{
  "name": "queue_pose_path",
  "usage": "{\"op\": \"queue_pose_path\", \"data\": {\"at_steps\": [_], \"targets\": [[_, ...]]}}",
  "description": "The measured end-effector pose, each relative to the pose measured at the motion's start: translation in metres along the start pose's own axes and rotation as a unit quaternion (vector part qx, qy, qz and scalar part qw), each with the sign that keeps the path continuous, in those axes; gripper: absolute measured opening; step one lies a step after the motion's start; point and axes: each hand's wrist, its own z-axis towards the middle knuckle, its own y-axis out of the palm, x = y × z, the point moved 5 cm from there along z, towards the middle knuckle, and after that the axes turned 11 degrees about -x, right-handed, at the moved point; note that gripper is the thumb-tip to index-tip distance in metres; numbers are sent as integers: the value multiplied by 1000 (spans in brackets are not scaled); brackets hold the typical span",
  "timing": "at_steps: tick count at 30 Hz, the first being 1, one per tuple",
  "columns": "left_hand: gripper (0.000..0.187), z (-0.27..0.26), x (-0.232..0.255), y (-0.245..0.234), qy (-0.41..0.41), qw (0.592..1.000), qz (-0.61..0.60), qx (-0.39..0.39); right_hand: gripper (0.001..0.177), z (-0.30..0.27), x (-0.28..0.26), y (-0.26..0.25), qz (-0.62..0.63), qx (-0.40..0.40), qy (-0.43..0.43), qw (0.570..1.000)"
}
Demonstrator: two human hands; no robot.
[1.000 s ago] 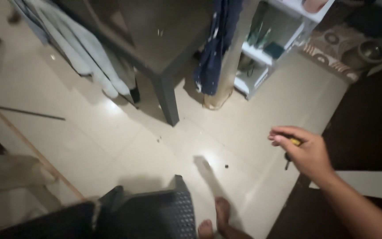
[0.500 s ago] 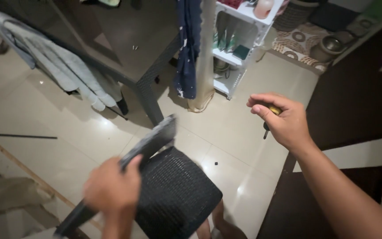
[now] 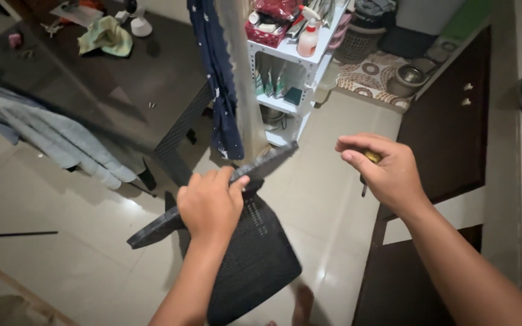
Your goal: The person secures a transparent curtain to a wooden frame using a screwdriver. They fasten the curtain along the top and side edges, then climb a stool to reach higher sections and continue screwing the frame to the wall.
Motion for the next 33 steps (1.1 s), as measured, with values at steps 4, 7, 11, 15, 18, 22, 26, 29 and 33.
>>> {"op": "queue_pose_path", "data": {"at_steps": [4, 7, 11, 15, 18, 22, 26, 29, 33], "targets": [[25, 18, 17, -4, -24, 999, 2, 21, 22, 16, 8, -9, -4, -9, -5, 1000], [26, 36, 33, 3, -40, 999, -5, 15, 22, 39, 16, -16, 2, -16, -12, 1000], [27, 63, 49, 28, -72, 997, -31, -4, 23, 70, 42, -24, 30, -50, -20, 998], [29, 87, 70, 82, -76, 996, -37, -37, 23, 106, 65, -37, 41, -79, -34, 995], [27, 116, 68, 129, -82, 993, -80, -24, 24, 133, 79, -48, 49, -106, -33, 993], [30, 164, 59, 190, -58, 995, -56, -60, 25, 157, 103, -64, 41, -128, -31, 990], [34, 223, 26, 234, -78, 993, -37, -84, 26, 172, 133, -79, 40, -131, -7, 991], [35, 261, 2, 263, -112, 989, -24, -93, 26, 179, 152, -86, 31, -134, 25, 990], [34, 300, -26, 298, -156, 981, 6, -112, 26, 191, 174, -92, 24, -135, 54, 989]]}}
